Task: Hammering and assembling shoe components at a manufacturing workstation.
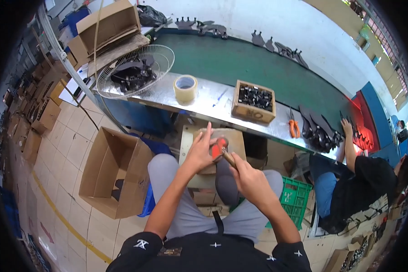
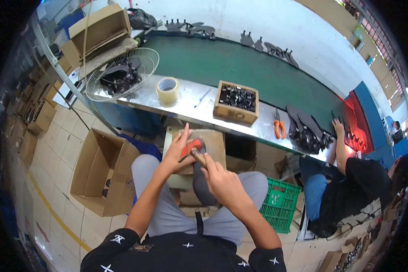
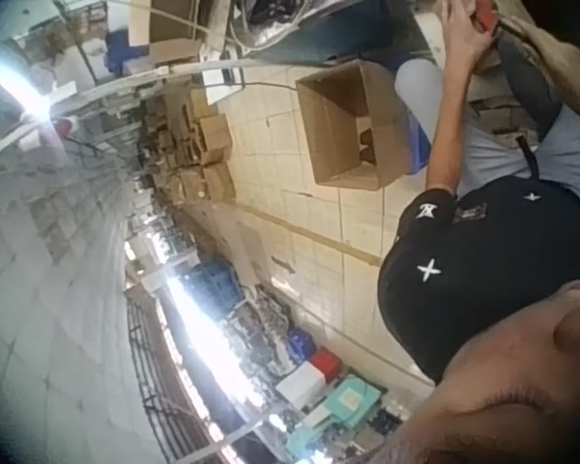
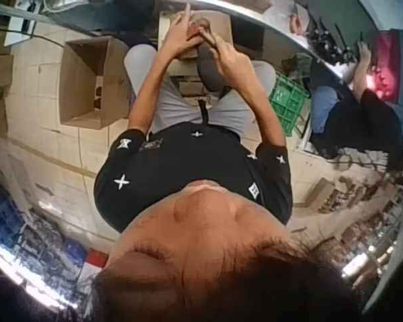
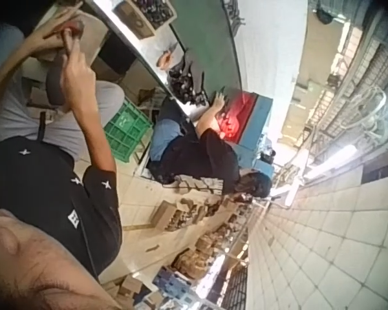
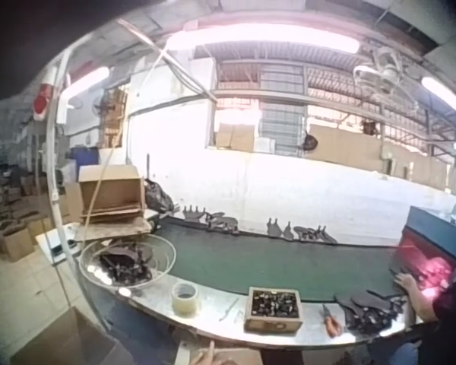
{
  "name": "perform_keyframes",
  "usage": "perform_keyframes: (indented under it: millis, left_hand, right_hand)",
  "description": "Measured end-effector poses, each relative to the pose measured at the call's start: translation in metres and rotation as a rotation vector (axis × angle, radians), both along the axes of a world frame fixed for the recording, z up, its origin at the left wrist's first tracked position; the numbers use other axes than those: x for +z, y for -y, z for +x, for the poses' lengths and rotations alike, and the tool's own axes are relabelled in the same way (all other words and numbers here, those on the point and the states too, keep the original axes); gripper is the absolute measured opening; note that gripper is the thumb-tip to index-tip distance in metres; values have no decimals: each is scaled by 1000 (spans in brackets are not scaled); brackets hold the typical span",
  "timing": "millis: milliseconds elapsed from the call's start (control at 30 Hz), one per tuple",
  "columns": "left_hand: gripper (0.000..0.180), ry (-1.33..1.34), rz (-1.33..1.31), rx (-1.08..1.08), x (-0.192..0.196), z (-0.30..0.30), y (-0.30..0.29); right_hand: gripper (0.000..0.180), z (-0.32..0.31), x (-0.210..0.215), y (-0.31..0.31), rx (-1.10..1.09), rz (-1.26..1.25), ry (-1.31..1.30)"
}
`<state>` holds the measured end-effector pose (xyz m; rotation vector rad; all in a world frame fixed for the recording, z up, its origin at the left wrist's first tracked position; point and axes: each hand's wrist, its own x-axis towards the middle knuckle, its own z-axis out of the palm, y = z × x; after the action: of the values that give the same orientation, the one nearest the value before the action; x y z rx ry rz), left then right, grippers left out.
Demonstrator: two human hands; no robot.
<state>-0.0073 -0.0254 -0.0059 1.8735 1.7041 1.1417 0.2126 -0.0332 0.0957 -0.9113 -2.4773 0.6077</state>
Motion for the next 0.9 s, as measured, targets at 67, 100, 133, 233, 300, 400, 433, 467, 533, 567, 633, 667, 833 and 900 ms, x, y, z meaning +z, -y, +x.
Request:
perform_keyframes:
  millis: [67, 100, 133, 233, 300, 400, 433, 467, 533, 567, 633, 667, 833, 900]
  left_hand:
    - [120, 17, -55, -22, -7, 0, 9]
    - [119, -26, -52, 7, -3, -3, 10]
    - [118, -63, -51, 26, 0, -2, 10]
    - [101, 41, 19, 15, -1, 7, 4]
    - [76, -174, 9, 2, -1, 6, -1]
    - [42, -53, 36, 48, -2, 10, 3]
    - [38, -11, 46, 68, -5, 12, 8]
    - [29, -39, 121, 104, -7, 8, 9]
    - [29, -10, 110, 28, -4, 3, 15]
    - [29, -5, 92, -43, -4, 0, 19]
    - [25, 20, 226, -13, 1, 1, 30]
    - [20, 217, 86, -124, 9, 2, 40]
    - [24, 610, -77, -306, 45, 9, 81]
    - [26, 621, -145, -312, 57, 11, 90]
  right_hand:
    - [40, -2, 29, 10, 57, 94, -124]
    - [40, -1, 41, 13, 71, 87, -125]
    - [39, 4, 53, 15, 80, 197, -195]
    - [35, 5, 33, 8, 12, 282, -351]
    - [31, -2, 7, -5, -213, -224, 83]
    - [30, 6, 20, -5, -200, -283, -108]
    - [31, 6, 27, -3, -184, -302, -100]
    - [31, 0, 27, -7, -197, -293, -108]
    - [32, 0, 9, -15, -215, -194, -118]
    - [32, 1, -4, -21, -221, -107, -149]
    - [36, 3, -26, -34, -178, -11, -168]
    - [38, 5, -30, -37, -156, 47, -39]
    - [46, -6, -44, -41, -10, 220, 186]
    - [45, -3, -50, -44, -23, 122, 193]
